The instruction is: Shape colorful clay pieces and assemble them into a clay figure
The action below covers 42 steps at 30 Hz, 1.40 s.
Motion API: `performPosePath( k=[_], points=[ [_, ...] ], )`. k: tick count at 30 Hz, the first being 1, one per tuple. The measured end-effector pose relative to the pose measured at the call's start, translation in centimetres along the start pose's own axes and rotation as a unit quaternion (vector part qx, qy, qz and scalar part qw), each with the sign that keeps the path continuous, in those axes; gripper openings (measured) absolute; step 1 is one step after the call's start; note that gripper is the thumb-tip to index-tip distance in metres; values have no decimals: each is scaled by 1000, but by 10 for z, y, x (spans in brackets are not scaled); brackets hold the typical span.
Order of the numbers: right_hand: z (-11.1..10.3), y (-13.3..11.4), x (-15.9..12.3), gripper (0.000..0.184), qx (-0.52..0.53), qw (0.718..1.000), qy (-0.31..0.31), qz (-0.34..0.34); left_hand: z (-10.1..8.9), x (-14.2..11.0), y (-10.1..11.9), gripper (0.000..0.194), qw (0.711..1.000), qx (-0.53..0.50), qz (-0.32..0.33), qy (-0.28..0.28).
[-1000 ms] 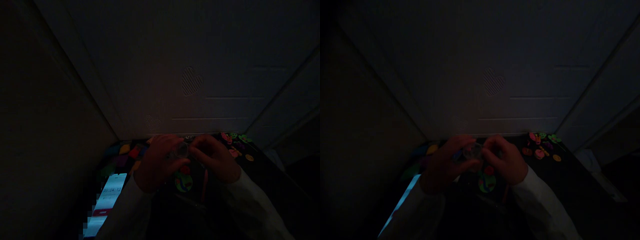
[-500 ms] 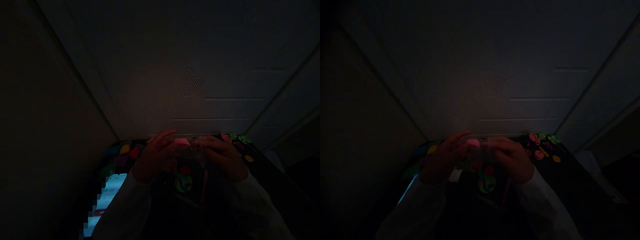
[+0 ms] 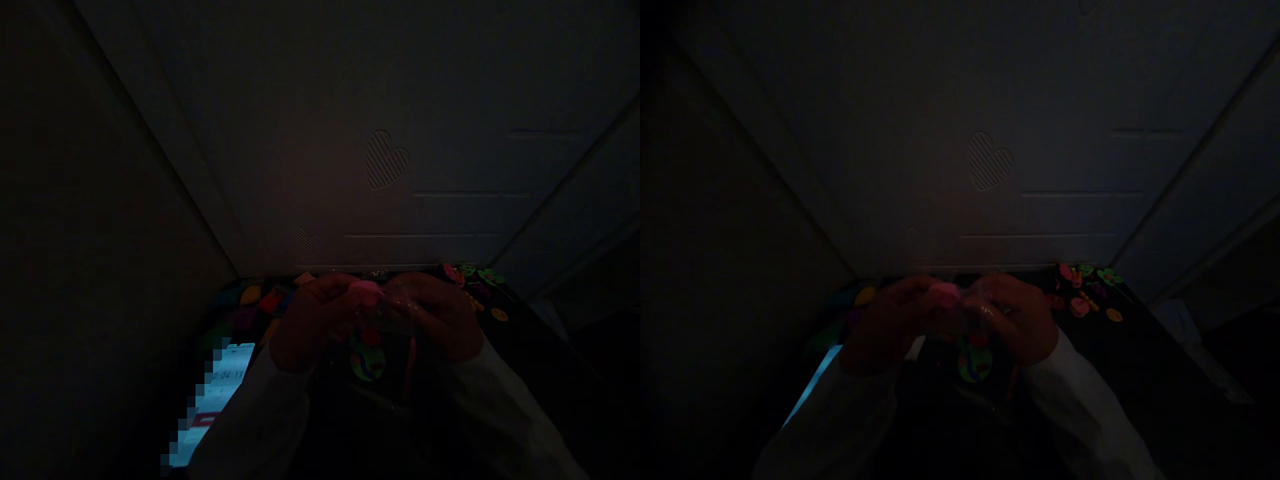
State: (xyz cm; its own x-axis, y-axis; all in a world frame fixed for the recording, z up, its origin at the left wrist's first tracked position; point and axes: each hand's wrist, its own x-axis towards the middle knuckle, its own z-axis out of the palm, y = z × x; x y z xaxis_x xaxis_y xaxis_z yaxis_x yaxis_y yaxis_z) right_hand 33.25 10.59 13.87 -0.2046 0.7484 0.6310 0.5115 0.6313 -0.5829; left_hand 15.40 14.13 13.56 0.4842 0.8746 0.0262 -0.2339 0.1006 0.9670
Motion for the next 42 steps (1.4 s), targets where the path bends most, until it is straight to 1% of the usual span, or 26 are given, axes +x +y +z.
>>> performPosePath(
  k=[3, 4, 6, 7, 9, 15, 20, 24, 29, 33, 37, 40, 42],
  points=[
    [3, -2, -1, 22, -58, 998, 14, -6, 1, 0, 1, 25, 999, 14, 20, 39],
    [4, -2, -1, 25, -72, 997, 18, -2, 2, -1, 2, 25, 998, 28, 28, 51],
    [6, -5, -2, 27, -86, 996, 25, -1, 2, -1, 4, 19, 996, 56, 34, 61],
    [6, -6, -2, 27, -90, 996, 29, -2, 1, -1, 4, 15, 996, 61, 34, 60],
    [6, -8, -2, 27, -93, 995, 27, -10, 0, 0, 4, 13, 997, 57, 23, 53],
    [4, -9, 0, 20, -79, 997, 10, -24, -1, 1, 3, 17, 998, 51, -4, 32],
    [7, -6, 0, 23, -89, 995, -1, -50, 0, -2, 7, 27, 996, 86, 12, 21],
    [8, -4, -1, 24, -124, 990, -10, -61, -1, -2, 7, 24, 996, 88, 16, 29],
    [6, -3, 0, 20, -166, 983, -9, -77, 1, 0, 5, 22, 995, 73, 22, 58],
    [6, -5, 2, 18, -173, 981, -19, -85, 0, 0, 1, 24, 997, 51, 3, 60],
    [8, -6, 3, 13, -177, 979, -8, -96, -1, 2, -1, 22, 998, 34, -17, 40],
    [10, -5, 3, 10, -176, 979, 4, -104, -2, 2, -1, 18, 999, 44, -19, 21],
    [10, -4, 3, 10, -163, 981, 1, -102, -3, 3, -1, 17, 998, 51, -16, 14]
  ],
)
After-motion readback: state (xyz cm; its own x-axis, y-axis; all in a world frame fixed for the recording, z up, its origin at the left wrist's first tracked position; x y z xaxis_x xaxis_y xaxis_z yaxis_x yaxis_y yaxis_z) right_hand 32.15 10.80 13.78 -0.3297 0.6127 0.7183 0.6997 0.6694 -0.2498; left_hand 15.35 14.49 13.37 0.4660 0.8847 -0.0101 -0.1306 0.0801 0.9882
